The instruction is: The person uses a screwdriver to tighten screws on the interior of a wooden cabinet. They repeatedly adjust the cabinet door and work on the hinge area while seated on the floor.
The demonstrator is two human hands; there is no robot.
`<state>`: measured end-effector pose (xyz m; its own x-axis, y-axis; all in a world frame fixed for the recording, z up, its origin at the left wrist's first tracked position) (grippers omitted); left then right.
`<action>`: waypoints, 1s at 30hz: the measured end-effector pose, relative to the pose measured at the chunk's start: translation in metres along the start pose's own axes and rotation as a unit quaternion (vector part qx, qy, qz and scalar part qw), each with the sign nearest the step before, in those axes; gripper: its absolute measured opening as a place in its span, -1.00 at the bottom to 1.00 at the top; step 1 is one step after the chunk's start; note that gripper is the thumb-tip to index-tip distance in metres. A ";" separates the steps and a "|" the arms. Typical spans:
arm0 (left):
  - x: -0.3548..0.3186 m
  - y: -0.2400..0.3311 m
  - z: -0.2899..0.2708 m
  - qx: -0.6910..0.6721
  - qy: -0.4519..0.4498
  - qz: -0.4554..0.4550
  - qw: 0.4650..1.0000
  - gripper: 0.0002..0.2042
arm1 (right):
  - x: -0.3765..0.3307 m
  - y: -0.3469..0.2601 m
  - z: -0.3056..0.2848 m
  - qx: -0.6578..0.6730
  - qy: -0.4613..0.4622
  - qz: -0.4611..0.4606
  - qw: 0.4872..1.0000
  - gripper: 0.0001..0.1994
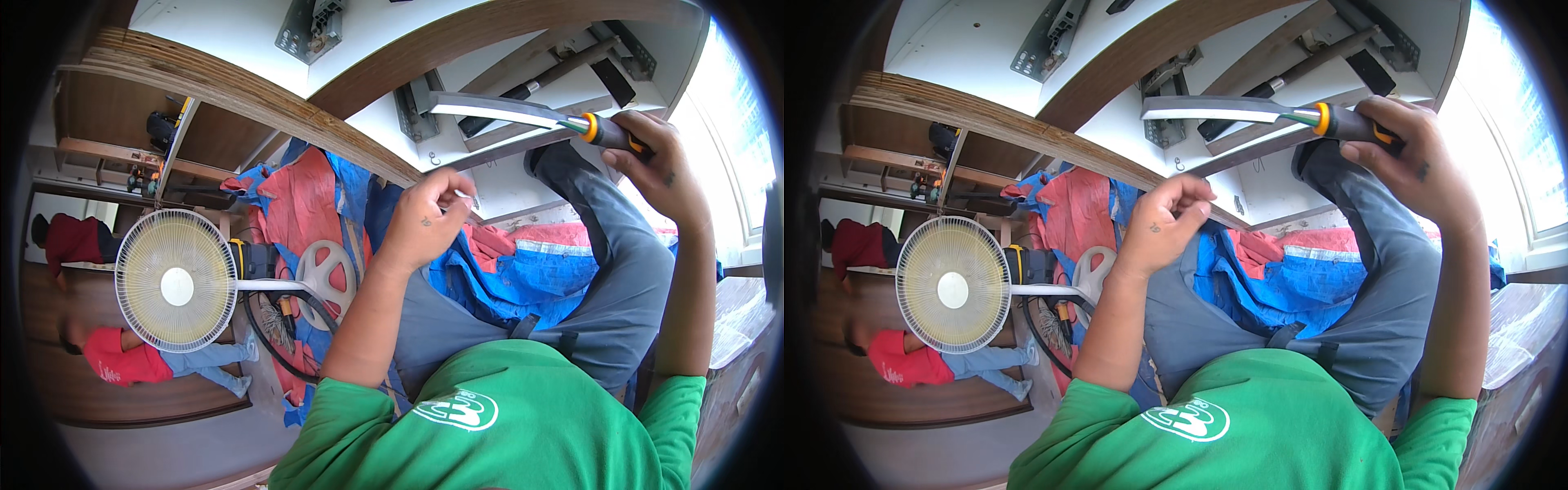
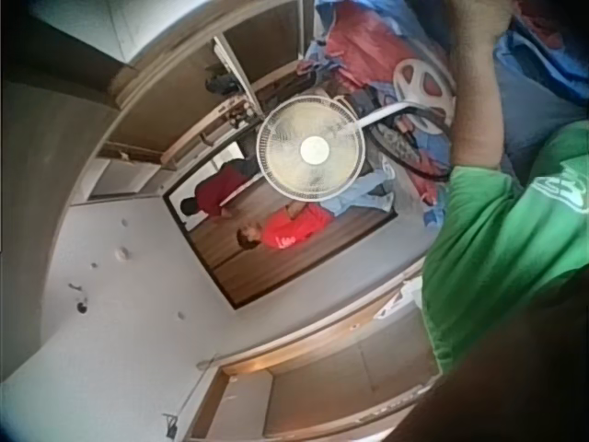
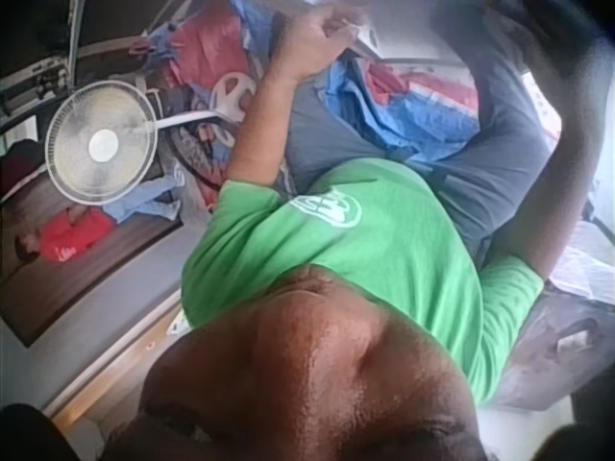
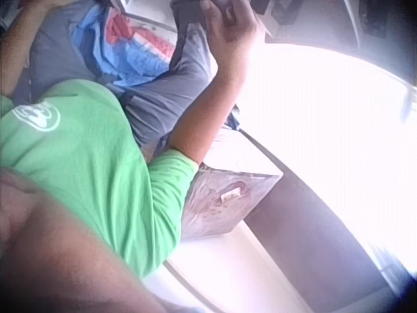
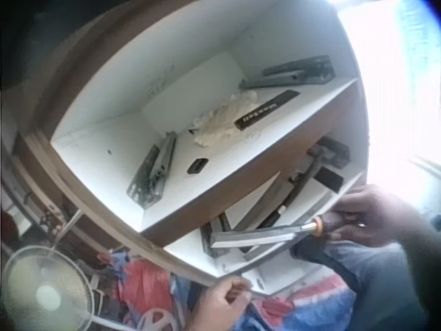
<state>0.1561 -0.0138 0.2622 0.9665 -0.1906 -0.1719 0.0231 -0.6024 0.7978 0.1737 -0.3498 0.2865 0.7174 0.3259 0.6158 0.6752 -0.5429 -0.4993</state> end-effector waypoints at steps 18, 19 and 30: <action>0.059 0.095 0.022 -0.290 -0.018 0.087 0.953 -0.39 | 0.026 -0.011 0.014 -0.125 0.001 0.054 0.991 -0.44; 0.061 0.096 0.024 -0.293 -0.019 0.075 0.953 -0.39 | 0.026 -0.010 0.014 -0.123 0.003 0.050 0.991 -0.44; 0.059 0.103 0.027 -0.277 0.061 0.034 0.958 -0.47 | 0.029 -0.003 0.018 -0.119 -0.007 0.040 0.992 -0.45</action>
<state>0.2088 -0.1079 0.3191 0.9926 -0.1019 -0.0665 0.0582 -0.0820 0.9949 0.1957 -0.3251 0.2951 0.7709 0.2842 0.5701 0.5575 -0.7339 -0.3881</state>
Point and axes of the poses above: each hand's wrist, its own x-axis towards the middle knuckle, its own z-axis out of the palm, y = z × x, the point moved 2 cm from there along x, towards the middle knuckle, and after that the axes turned 11 degrees about -z, right-handed, at the moved point
